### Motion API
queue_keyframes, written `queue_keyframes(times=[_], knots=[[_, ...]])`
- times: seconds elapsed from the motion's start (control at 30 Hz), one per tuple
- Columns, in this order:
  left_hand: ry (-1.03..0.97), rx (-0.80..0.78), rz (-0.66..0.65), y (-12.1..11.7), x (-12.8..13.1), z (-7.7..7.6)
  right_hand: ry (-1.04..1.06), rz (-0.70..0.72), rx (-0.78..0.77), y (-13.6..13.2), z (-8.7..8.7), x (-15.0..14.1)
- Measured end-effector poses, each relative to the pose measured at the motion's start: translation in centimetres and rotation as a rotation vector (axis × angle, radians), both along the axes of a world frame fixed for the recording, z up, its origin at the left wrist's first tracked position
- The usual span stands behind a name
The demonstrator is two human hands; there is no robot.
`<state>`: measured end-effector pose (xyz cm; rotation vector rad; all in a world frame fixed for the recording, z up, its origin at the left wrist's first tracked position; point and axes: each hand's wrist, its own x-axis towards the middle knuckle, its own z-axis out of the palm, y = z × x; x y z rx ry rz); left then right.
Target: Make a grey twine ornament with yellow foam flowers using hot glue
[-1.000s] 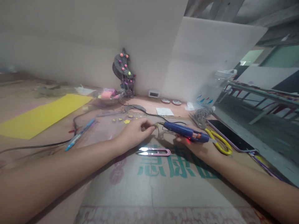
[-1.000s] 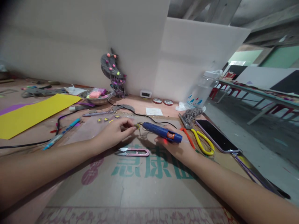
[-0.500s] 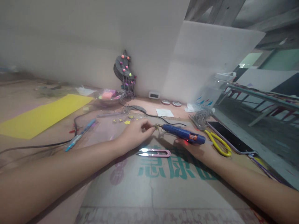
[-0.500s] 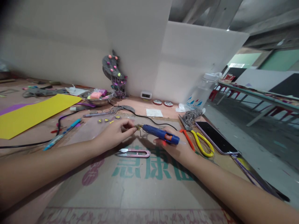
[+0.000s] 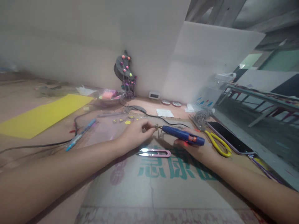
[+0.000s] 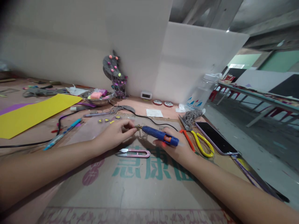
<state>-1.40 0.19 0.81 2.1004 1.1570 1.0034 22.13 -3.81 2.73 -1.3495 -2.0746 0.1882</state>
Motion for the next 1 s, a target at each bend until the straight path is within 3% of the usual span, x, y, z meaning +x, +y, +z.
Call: queue_keyframes(times=[1.0], knots=[[0.023,0.006,0.009,-0.03,0.00,-0.09,0.007,-0.046,0.026,-0.13,0.08,-0.21]])
